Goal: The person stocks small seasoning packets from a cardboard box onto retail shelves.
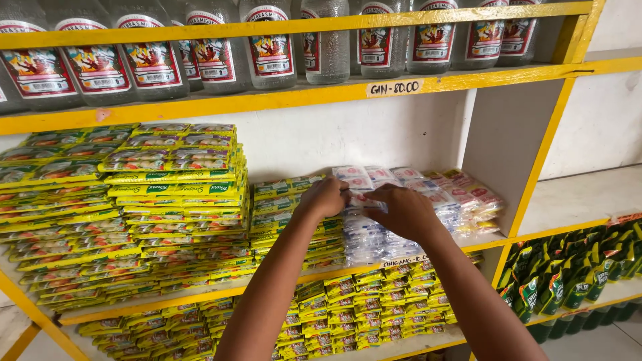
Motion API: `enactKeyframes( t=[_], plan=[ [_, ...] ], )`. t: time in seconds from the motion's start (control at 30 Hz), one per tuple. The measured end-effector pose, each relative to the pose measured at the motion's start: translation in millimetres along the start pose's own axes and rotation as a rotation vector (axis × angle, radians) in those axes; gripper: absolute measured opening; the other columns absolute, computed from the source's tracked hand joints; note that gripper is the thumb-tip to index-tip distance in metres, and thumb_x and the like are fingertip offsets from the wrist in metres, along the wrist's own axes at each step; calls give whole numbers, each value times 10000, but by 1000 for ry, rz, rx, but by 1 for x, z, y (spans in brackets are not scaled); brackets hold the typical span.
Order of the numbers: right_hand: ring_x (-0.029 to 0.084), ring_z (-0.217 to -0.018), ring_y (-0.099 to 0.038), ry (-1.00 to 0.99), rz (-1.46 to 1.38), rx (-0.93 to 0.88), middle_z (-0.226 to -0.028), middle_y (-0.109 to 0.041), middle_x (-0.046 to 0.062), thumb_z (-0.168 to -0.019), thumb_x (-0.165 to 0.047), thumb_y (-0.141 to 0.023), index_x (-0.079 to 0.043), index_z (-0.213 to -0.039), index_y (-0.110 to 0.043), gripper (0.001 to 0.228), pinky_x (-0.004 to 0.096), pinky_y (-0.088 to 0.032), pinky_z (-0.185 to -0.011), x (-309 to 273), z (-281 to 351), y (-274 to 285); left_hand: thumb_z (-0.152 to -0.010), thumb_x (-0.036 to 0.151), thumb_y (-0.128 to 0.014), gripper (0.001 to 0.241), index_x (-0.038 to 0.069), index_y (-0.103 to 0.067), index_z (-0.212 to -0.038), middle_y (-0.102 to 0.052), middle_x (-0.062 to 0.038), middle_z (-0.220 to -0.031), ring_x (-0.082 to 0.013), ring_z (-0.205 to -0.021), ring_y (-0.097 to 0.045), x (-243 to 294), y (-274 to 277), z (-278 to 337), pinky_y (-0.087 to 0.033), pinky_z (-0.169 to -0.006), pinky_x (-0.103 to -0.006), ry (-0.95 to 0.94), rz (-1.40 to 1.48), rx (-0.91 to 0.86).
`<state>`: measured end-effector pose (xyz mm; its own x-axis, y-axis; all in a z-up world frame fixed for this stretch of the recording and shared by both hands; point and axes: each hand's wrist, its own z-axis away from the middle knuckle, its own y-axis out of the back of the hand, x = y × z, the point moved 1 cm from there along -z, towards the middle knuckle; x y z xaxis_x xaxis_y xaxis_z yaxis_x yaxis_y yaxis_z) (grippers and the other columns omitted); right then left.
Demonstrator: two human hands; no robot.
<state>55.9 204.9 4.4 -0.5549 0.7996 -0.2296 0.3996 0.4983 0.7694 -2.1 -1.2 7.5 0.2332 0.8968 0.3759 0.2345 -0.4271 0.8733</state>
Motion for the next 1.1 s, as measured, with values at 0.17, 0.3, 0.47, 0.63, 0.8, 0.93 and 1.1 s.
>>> enactKeyframes(
  t=[0.17,0.3,0.47,0.63,0.8,0.93,1.1],
  plan=[
    [301,-992,-720,-11,113,-69,-1150,-752,28,-882,-436,-681,-309,-1182,-758,335,478,-568,-849,5,-3,-8,-887,461,-691,422,247,-728,-1249,-659,-95,-1337,-330,-1239,-620,2,2,5,-488,-1036,-467,-4,-44,-9],
    [327,-941,-726,-58,108,-78,-1050,-765,68,-894,-423,-669,-335,-1192,-762,324,483,-567,-837,15,-6,-18,-921,475,-650,383,279,-742,-1238,-667,-94,-1322,-342,-1228,-618,5,3,9,-486,-1021,-495,-25,-125,-9],
    [343,-932,-718,-86,45,-71,-1027,-765,80,-905,-440,-666,-334,-1184,-764,314,489,-560,-823,15,-1,-19,-920,456,-648,380,256,-733,-1232,-650,-108,-1312,-340,-1189,-632,-7,-10,2,-509,-979,-488,-58,-57,-3],
    [355,-881,-716,-14,-44,189,-1116,-745,121,-931,-323,-713,-225,-1263,-737,347,456,-566,-751,2,35,-16,-974,272,-677,322,77,-712,-1227,-691,-153,-1211,-309,-952,-691,-6,-22,38,-563,-840,-417,-287,207,422],
    [194,-677,-638,-93,-391,262,-1148,-737,106,-956,-157,-747,-99,-1268,-718,319,330,-523,-632,-31,122,-23,-1008,245,-683,336,84,-672,-1302,-722,-69,-1126,-140,-741,-616,19,-26,165,-498,-665,-279,-287,576,345],
    [57,-632,-514,-241,-631,174,-1030,-730,62,-978,-84,-745,-52,-1225,-721,251,243,-452,-590,-30,214,-104,-1038,224,-662,352,92,-652,-1364,-744,11,-1128,-34,-892,-648,-8,-88,263,-482,-651,-221,-128,737,86],
    [43,-583,-496,-534,-801,-40,-839,-721,29,-927,-123,-732,-59,-1191,-746,273,243,-412,-505,-14,330,-247,-1007,286,-655,444,54,-620,-1384,-729,-70,-1104,-107,-855,-659,-99,-268,341,-539,-724,-282,249,970,-192]
  ],
)
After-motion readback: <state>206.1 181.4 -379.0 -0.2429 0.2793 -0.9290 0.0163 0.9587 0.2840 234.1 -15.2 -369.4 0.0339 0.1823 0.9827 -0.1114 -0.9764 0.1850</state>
